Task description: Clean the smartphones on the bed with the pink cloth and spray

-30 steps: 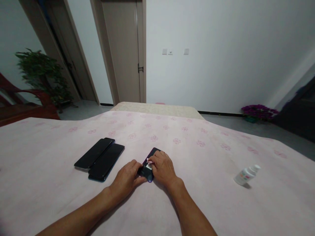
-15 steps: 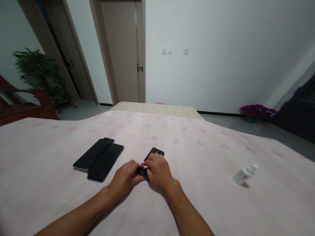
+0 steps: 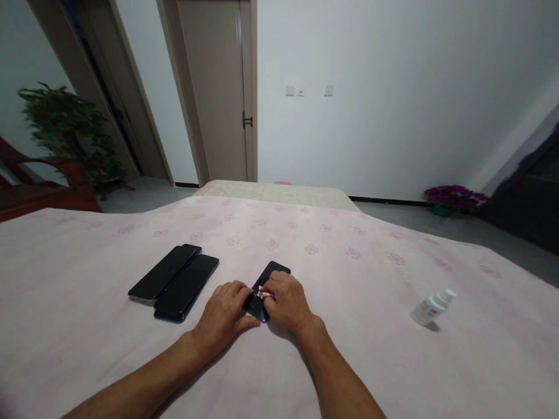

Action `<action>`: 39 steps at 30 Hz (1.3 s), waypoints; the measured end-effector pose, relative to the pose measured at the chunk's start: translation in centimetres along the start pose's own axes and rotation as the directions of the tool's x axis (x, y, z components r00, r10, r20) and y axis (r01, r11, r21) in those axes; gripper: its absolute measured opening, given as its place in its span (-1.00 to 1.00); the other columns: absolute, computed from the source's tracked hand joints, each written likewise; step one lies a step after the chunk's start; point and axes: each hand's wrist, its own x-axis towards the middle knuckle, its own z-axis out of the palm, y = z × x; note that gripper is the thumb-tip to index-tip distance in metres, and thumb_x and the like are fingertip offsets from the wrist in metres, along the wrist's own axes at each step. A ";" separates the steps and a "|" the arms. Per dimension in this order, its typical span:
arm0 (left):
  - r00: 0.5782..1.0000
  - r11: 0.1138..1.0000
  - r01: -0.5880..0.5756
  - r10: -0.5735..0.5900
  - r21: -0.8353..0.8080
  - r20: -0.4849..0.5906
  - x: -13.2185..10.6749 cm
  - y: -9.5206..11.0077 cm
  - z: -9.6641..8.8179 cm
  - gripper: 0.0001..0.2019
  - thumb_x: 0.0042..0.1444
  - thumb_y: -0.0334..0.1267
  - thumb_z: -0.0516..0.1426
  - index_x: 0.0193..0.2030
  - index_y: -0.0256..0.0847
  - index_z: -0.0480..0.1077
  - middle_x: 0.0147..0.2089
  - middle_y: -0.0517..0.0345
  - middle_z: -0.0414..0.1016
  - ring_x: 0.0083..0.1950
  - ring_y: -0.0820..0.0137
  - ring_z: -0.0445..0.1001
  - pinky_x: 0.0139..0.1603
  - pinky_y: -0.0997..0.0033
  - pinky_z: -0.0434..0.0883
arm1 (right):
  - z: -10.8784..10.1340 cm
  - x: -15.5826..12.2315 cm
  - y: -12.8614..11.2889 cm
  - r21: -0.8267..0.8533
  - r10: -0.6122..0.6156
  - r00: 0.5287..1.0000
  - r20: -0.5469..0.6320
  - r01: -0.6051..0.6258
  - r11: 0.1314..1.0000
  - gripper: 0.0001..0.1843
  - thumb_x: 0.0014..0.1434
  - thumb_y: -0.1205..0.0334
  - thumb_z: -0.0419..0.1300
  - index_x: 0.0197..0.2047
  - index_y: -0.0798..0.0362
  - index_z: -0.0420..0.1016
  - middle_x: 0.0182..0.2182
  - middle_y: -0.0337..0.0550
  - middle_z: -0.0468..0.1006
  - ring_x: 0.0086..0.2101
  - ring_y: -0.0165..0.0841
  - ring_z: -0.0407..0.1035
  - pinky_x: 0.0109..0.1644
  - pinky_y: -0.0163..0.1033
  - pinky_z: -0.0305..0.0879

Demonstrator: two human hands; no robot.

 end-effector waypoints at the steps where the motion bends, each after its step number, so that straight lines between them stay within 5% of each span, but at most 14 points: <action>1: 1.000 1.000 -0.011 0.011 0.005 -0.004 0.0 0.2 0.1 -0.52 -0.05 -0.02 0.40 -0.06 -0.18 0.43 -0.07 0.05 0.49 -0.04 0.14 0.44 0.01 0.13 0.36 | 0.0 0.1 -0.1 0.013 0.001 1.000 0.011 -0.001 1.000 -0.81 0.04 0.47 0.17 -0.43 0.03 0.57 -0.41 -0.17 0.50 -0.32 -0.31 0.35 -0.20 -0.24 0.19; 9: 1.000 0.997 -0.021 0.021 0.071 0.010 0.3 1.9 0.8 -0.48 -0.06 0.01 0.40 -0.04 -0.23 0.43 -0.05 -0.04 0.52 0.00 0.08 0.48 0.06 0.04 0.38 | 0.0 0.1 2.2 -0.148 0.311 0.928 -0.204 -0.343 0.928 -0.77 0.21 0.39 0.13 -0.23 0.01 0.63 -0.33 -0.11 0.51 -0.26 -0.27 0.37 -0.20 -0.23 0.17; 16: 0.998 0.981 -0.021 0.008 0.195 0.064 0.4 2.8 0.8 -0.63 0.13 -0.11 0.27 0.00 -0.30 0.47 -0.03 -0.12 0.56 -0.02 0.06 0.52 0.08 0.01 0.38 | -0.1 0.1 1.3 0.056 0.243 0.967 -0.081 -0.239 0.969 -0.77 0.21 0.35 0.15 -0.25 -0.04 0.64 -0.32 -0.19 0.53 -0.25 -0.34 0.42 -0.19 -0.29 0.25; 22: 1.000 0.973 0.001 -0.008 0.232 0.029 0.3 2.9 1.2 -0.65 0.21 -0.19 0.17 0.07 -0.34 0.46 -0.08 -0.14 0.60 -0.07 0.07 0.57 0.03 0.03 0.40 | 0.1 0.1 3.0 0.161 0.434 0.854 -0.286 -0.404 0.901 -0.74 0.26 0.25 0.11 -0.12 -0.06 0.64 -0.25 -0.15 0.54 -0.20 -0.27 0.45 -0.15 -0.22 0.32; 25: 1.000 0.978 -0.001 -0.002 0.209 0.011 0.6 2.4 0.8 -0.71 0.25 -0.28 0.11 0.07 -0.33 0.45 -0.15 -0.08 0.64 -0.13 0.12 0.61 -0.03 0.10 0.43 | -0.1 0.1 3.0 0.236 0.369 0.872 -0.323 -0.304 0.923 -0.73 0.25 0.30 0.10 -0.11 -0.03 0.63 -0.25 -0.15 0.53 -0.21 -0.28 0.45 -0.14 -0.22 0.34; 32: 0.984 0.968 -0.087 0.121 0.236 -0.133 0.6 -0.1 0.3 -0.78 0.29 -0.38 0.03 -0.04 -0.24 0.48 -0.38 0.09 0.63 -0.38 0.26 0.60 -0.28 0.28 0.42 | -0.1 0.2 0.0 0.160 -0.025 0.944 -0.328 0.081 0.984 -0.68 0.25 0.42 0.10 -0.05 -0.03 0.61 -0.28 -0.13 0.51 -0.22 -0.28 0.39 -0.13 -0.21 0.31; 39: 0.922 0.947 -0.214 0.277 0.241 -0.269 0.2 -1.0 0.1 -0.79 0.30 -0.38 0.03 -0.10 -0.25 0.50 -0.48 0.15 0.57 -0.48 0.32 0.54 -0.35 0.32 0.39 | -0.4 0.4 1.0 -0.006 0.105 0.924 -0.367 -0.115 0.993 -0.63 0.24 0.44 0.07 0.00 -0.01 0.60 -0.24 -0.08 0.51 -0.19 -0.23 0.35 -0.09 -0.15 0.27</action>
